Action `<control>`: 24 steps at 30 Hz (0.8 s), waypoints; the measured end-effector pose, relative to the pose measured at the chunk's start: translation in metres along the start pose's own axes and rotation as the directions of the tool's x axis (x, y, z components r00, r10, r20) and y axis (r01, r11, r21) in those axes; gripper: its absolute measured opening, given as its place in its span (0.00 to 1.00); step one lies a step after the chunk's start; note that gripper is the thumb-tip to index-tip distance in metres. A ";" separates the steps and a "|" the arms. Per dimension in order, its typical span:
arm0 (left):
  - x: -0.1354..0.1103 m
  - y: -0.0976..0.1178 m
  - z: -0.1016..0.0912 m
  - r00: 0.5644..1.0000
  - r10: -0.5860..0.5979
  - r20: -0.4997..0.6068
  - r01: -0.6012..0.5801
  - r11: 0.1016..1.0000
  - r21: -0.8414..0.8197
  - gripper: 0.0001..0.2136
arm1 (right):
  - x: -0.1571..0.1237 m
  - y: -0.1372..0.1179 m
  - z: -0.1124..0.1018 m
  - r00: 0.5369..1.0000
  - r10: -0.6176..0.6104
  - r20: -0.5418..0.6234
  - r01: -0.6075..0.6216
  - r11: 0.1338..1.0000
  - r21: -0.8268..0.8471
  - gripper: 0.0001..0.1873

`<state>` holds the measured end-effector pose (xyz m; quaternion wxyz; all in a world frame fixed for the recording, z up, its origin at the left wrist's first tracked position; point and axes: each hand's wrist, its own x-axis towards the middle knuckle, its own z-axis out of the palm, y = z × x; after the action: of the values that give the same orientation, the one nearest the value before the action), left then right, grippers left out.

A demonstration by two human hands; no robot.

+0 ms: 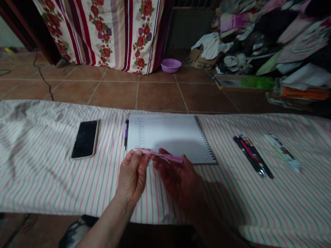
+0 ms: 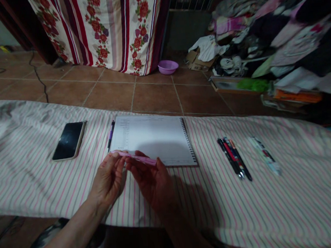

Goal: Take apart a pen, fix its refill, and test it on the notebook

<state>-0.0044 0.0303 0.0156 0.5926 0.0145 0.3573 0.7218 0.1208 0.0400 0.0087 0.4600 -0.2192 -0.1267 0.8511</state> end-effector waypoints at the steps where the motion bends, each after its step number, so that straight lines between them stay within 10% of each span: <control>1: 0.000 0.000 0.000 1.000 -0.001 0.005 0.001 1.000 -0.003 0.03 | 0.000 0.000 -0.001 1.000 0.004 -0.002 -0.004 1.000 0.000 0.20; 24: -0.003 -0.005 -0.001 0.996 0.039 0.080 -0.047 0.995 0.092 0.09 | -0.001 0.000 -0.005 0.997 0.049 -0.057 -0.041 0.992 0.121 0.20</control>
<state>-0.0002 0.0274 0.0135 0.5890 0.0781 0.3670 0.7157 0.1236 0.0393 0.0050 0.4565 -0.2193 -0.0567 0.8604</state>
